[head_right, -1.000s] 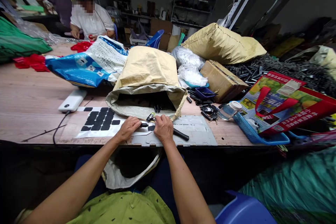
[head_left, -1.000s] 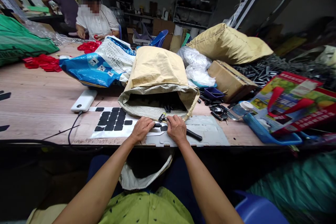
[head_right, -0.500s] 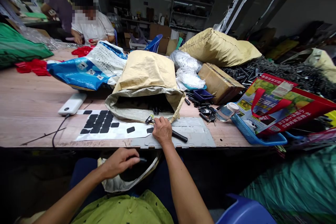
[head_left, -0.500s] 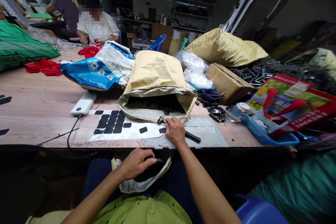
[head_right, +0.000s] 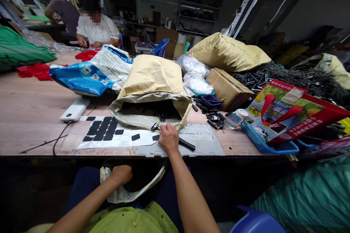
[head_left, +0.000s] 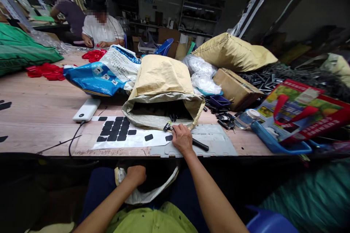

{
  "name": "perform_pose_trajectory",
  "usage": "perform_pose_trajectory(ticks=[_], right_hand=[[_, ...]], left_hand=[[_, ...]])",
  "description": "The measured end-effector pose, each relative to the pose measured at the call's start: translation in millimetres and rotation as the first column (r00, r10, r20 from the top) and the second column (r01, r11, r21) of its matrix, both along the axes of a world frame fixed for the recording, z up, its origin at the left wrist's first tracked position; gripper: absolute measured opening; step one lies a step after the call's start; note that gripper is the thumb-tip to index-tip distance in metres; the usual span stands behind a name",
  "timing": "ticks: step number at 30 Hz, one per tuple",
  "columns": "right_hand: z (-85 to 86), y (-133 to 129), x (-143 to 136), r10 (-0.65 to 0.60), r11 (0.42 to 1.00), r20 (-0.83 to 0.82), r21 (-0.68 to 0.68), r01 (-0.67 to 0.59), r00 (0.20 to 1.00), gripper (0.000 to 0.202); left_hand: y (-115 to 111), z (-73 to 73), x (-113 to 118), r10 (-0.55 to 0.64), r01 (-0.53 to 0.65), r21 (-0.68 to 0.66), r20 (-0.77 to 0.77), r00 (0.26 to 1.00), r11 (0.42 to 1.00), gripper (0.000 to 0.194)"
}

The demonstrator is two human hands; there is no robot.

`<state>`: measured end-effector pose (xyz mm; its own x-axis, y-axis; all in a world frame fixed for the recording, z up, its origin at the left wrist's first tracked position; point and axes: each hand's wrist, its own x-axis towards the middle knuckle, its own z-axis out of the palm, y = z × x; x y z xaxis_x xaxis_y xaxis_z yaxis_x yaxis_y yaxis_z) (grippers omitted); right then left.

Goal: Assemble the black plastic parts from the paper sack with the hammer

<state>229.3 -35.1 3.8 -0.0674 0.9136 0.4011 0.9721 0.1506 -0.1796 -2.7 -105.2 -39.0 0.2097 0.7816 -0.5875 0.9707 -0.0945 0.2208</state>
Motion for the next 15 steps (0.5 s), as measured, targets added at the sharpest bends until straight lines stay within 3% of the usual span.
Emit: perform_pose_trajectory(ticks=[3, 5, 6, 8, 9, 11, 13, 15], right_hand=[[-0.4, 0, -1, -0.003, 1.0, 0.001, 0.003, 0.003, 1.0, 0.02], [-0.3, 0, -2, -0.007, 1.0, 0.003, 0.005, 0.007, 1.0, 0.019], [0.0, 0, -2, -0.008, 1.0, 0.004, 0.005, 0.008, 1.0, 0.019], [0.7, 0, -2, -0.009, 1.0, 0.004, 0.003, 0.009, 1.0, 0.018], [1.1, 0, -2, -0.007, 1.0, 0.001, 0.001, 0.007, 1.0, 0.018], [1.7, 0, 0, 0.0, 1.0, -0.008, -0.005, 0.0, 1.0, 0.018], [1.7, 1, 1, 0.009, 1.0, -0.021, -0.012, -0.009, 1.0, 0.018], [1.3, 1, 2, 0.015, 1.0, -0.032, -0.019, -0.016, 0.999, 0.018]], left_hand=[[13, 34.6, 5, -0.075, 0.11, -0.135, 0.244, 0.967, 0.985, 0.031], [37, 62.9, 13, -0.025, 0.173, -0.247, 0.507, 0.862, 0.953, 0.043], [54, 75.8, 19, 0.017, 0.133, -0.209, 0.593, 0.805, 0.969, 0.047], [95, 94.1, 32, 0.039, -0.1, 0.061, 0.631, 0.775, 0.993, 0.044], [117, 98.6, 39, 0.052, -0.245, 0.239, 0.608, 0.793, 0.939, 0.039], [158, 98.6, 51, 0.151, -0.436, 0.448, 0.542, 0.827, 0.781, 0.032], [189, 90.3, 62, 0.312, -0.531, 0.494, 0.459, 0.832, 0.688, 0.033], [207, 79.9, 69, 0.438, -0.581, 0.457, 0.386, 0.812, 0.674, 0.032]])
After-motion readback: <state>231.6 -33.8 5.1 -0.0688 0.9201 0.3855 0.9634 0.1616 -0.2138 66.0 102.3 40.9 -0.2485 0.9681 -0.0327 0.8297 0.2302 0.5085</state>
